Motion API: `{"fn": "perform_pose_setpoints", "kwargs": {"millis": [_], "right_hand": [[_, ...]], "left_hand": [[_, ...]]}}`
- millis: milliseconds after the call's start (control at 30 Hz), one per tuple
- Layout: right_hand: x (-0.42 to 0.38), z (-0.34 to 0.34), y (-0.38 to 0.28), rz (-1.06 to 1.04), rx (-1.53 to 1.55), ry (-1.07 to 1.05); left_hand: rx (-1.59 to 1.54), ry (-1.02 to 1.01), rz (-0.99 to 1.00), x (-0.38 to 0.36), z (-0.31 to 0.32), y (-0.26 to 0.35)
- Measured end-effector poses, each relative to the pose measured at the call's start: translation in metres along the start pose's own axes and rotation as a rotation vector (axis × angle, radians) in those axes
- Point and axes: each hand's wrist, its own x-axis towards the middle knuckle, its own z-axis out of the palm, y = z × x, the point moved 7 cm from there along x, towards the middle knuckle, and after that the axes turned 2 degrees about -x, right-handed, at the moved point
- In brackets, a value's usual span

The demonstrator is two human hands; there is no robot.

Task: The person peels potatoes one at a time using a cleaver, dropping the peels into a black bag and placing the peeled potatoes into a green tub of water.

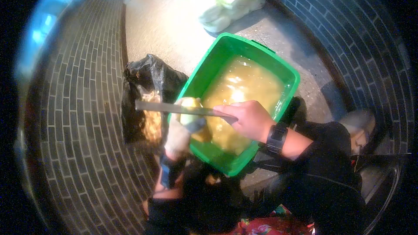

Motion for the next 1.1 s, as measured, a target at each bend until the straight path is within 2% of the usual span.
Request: {"fn": "perform_pose_setpoints", "kwargs": {"millis": [200,300,367,500,567,633,700,800,933,1000,1033,1100], "right_hand": [[0.001,-0.011,0.006,0.013,-0.028,-0.006],[0.003,-0.011,0.006,0.034,-0.002,-0.004],[0.002,-0.008,0.01,0.091,0.017,-0.029],[0.003,-0.007,0.004,0.099,-0.01,-0.066],[0.004,-0.003,0.001,0.05,-0.118,-0.071],[0.004,0.0,0.002,0.061,-0.112,-0.064],[0.004,0.003,0.004,0.08,-0.106,-0.058],[0.003,0.013,0.009,0.126,-0.169,-0.127],[0.004,0.019,0.009,0.185,-0.088,-0.103],[0.002,0.023,0.008,0.216,-0.057,-0.088],[-0.001,0.025,0.009,0.235,-0.064,-0.077],[-0.002,0.027,0.012,0.247,-0.071,-0.072]], "left_hand": [[0.065,-0.048,0.035,0.005,0.014,-0.004],[0.025,-0.056,-0.043,0.007,0.013,-0.008],[0.18,-0.029,0.095,0.006,0.014,0.005],[0.127,-0.032,0.031,0.01,0.013,-0.007],[0.197,-0.026,0.193,0.007,0.016,0.008],[0.238,-0.031,0.169,0.006,0.017,0.01],[0.174,0.012,0.038,0.008,0.015,-0.003],[0.169,0.038,0.029,0.012,0.012,-0.022],[0.191,0.044,0.022,0.005,0.014,-0.006],[0.474,0.025,0.011,0.004,0.017,0.0],[0.474,0.027,0.012,0.004,0.016,0.003],[0.28,-0.087,-0.079,0.003,0.019,-0.002]]}}
